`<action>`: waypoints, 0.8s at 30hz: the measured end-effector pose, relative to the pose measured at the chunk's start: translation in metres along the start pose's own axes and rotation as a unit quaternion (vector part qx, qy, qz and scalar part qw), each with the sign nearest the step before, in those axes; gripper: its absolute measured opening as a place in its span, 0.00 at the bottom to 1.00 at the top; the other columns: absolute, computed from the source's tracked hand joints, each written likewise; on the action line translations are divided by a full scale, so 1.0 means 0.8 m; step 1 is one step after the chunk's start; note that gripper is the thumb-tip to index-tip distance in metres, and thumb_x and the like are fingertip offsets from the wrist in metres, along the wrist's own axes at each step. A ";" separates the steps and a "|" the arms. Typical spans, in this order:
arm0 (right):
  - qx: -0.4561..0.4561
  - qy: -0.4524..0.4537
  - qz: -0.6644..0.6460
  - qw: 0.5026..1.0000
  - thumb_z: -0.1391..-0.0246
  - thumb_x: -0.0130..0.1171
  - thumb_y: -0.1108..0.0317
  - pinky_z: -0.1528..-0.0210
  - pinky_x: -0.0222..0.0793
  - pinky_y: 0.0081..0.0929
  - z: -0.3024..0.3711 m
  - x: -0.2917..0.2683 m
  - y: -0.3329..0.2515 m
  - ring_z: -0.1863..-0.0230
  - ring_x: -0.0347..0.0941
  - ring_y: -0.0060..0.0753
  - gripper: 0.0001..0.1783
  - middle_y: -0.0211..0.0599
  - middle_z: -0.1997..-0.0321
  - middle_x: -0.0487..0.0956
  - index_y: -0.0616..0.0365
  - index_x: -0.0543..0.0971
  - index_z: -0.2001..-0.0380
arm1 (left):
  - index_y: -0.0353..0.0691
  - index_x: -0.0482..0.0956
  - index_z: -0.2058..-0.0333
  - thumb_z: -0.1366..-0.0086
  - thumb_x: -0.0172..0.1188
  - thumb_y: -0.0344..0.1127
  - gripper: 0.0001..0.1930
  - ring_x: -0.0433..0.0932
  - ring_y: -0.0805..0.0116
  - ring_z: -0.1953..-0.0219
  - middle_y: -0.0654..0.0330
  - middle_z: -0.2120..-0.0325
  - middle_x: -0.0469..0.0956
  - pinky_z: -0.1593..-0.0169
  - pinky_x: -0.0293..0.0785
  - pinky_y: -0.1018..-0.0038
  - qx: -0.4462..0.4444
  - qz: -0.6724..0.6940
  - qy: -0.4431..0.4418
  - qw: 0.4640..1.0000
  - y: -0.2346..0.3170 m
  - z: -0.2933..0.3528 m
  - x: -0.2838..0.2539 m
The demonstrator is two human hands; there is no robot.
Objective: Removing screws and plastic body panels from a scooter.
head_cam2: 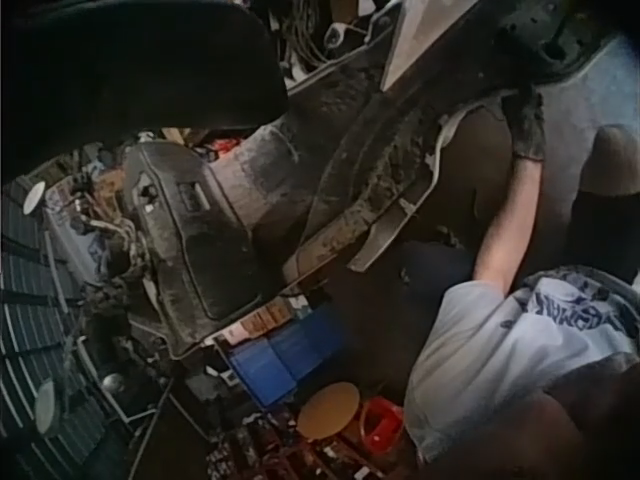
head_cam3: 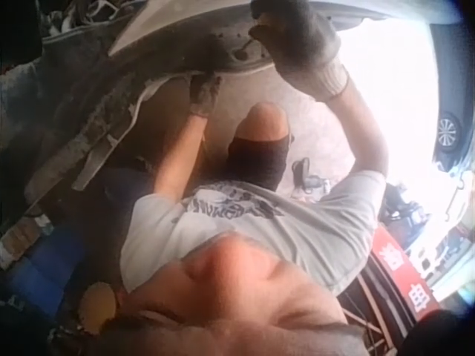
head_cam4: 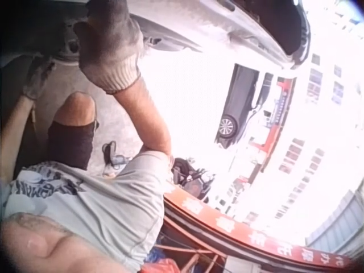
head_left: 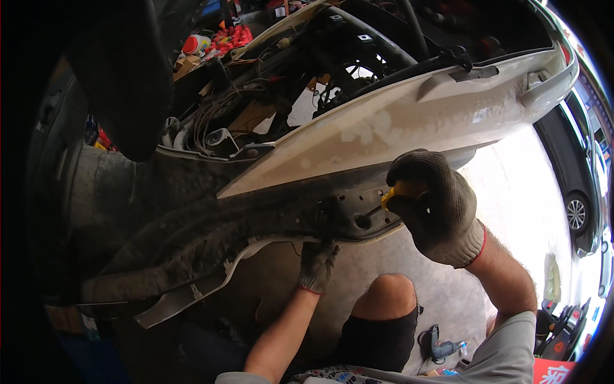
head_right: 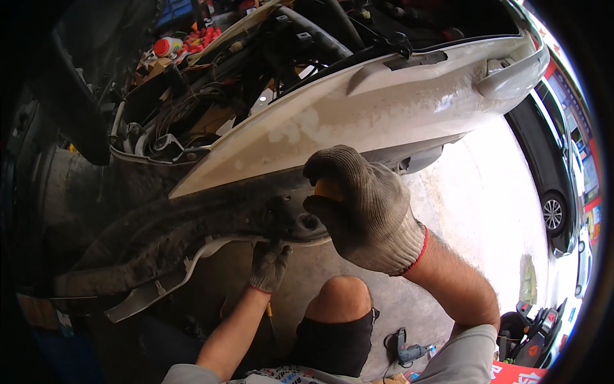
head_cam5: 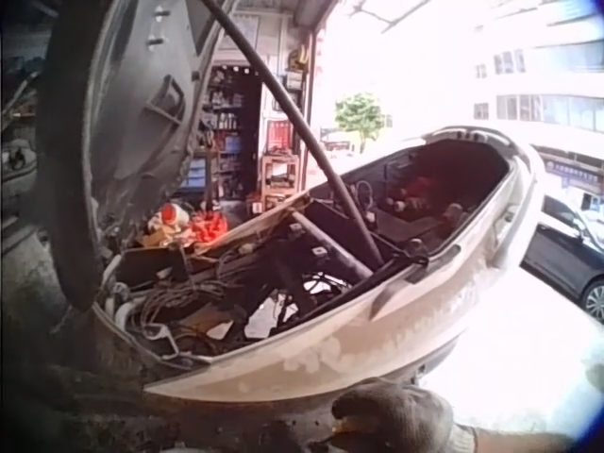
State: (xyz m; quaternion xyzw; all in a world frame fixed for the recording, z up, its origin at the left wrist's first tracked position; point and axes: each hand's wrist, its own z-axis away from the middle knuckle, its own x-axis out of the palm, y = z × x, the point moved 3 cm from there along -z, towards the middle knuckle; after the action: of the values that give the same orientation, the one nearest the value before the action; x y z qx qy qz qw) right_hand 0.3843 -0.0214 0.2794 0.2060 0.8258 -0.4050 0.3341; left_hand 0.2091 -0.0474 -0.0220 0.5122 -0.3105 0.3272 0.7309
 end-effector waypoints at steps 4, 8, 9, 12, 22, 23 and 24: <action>-0.012 0.036 -0.011 0.999 0.57 0.66 0.76 0.64 0.74 0.38 -0.006 0.004 -0.003 0.63 0.77 0.53 0.21 0.43 0.64 0.78 0.55 0.73 0.56 | 0.41 0.73 0.50 0.36 0.59 0.22 0.17 0.76 0.72 0.58 0.63 0.55 0.75 0.56 0.76 0.73 0.003 -0.002 0.006 1.000 -0.004 0.001 -0.001; -0.056 0.024 0.019 0.998 0.57 0.65 0.77 0.65 0.73 0.41 -0.014 0.001 -0.008 0.64 0.77 0.54 0.21 0.44 0.65 0.77 0.55 0.73 0.57 | 0.42 0.71 0.48 0.35 0.58 0.22 0.18 0.75 0.72 0.57 0.63 0.54 0.74 0.55 0.75 0.73 -0.009 -0.007 0.011 1.000 -0.005 0.000 -0.002; -0.064 0.015 0.028 0.997 0.57 0.64 0.77 0.65 0.73 0.42 -0.017 0.000 -0.011 0.65 0.77 0.54 0.21 0.44 0.66 0.77 0.55 0.73 0.57 | 0.42 0.70 0.47 0.35 0.58 0.22 0.18 0.75 0.72 0.58 0.63 0.54 0.74 0.55 0.75 0.72 -0.009 -0.013 0.009 1.000 -0.005 0.000 -0.002; -0.055 -0.011 0.047 0.997 0.57 0.64 0.76 0.66 0.73 0.43 -0.025 0.002 -0.016 0.65 0.77 0.55 0.21 0.43 0.65 0.77 0.55 0.72 0.57 | 0.42 0.70 0.47 0.35 0.57 0.22 0.19 0.75 0.71 0.57 0.63 0.54 0.74 0.54 0.75 0.72 -0.001 -0.017 -0.003 1.000 -0.003 0.000 -0.003; -0.044 -0.101 0.073 0.991 0.56 0.66 0.76 0.62 0.73 0.42 -0.050 0.018 -0.030 0.62 0.77 0.54 0.21 0.43 0.63 0.78 0.54 0.72 0.57 | 0.43 0.70 0.47 0.36 0.57 0.21 0.20 0.75 0.72 0.54 0.62 0.51 0.75 0.54 0.75 0.71 0.000 -0.001 0.006 1.000 -0.004 0.000 0.003; -0.055 -0.094 0.074 0.991 0.56 0.66 0.76 0.62 0.73 0.42 -0.051 0.019 -0.031 0.62 0.77 0.54 0.21 0.43 0.64 0.78 0.54 0.72 0.57 | 0.43 0.70 0.46 0.36 0.57 0.20 0.20 0.75 0.72 0.54 0.62 0.52 0.75 0.54 0.75 0.71 0.003 0.001 -0.001 1.000 -0.003 -0.001 0.003; -0.066 -0.087 0.075 0.991 0.56 0.66 0.76 0.63 0.74 0.42 -0.052 0.021 -0.031 0.62 0.77 0.55 0.21 0.44 0.64 0.78 0.54 0.72 0.57 | 0.44 0.70 0.46 0.36 0.57 0.20 0.21 0.75 0.71 0.54 0.62 0.52 0.75 0.54 0.75 0.71 0.006 0.003 -0.008 1.000 -0.003 -0.002 0.003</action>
State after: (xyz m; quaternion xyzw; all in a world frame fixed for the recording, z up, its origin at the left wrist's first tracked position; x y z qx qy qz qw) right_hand 0.3416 -0.0011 0.2997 0.2086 0.8005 -0.3400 0.4473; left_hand 0.2127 -0.0465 -0.0220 0.5182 -0.3163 0.3271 0.7242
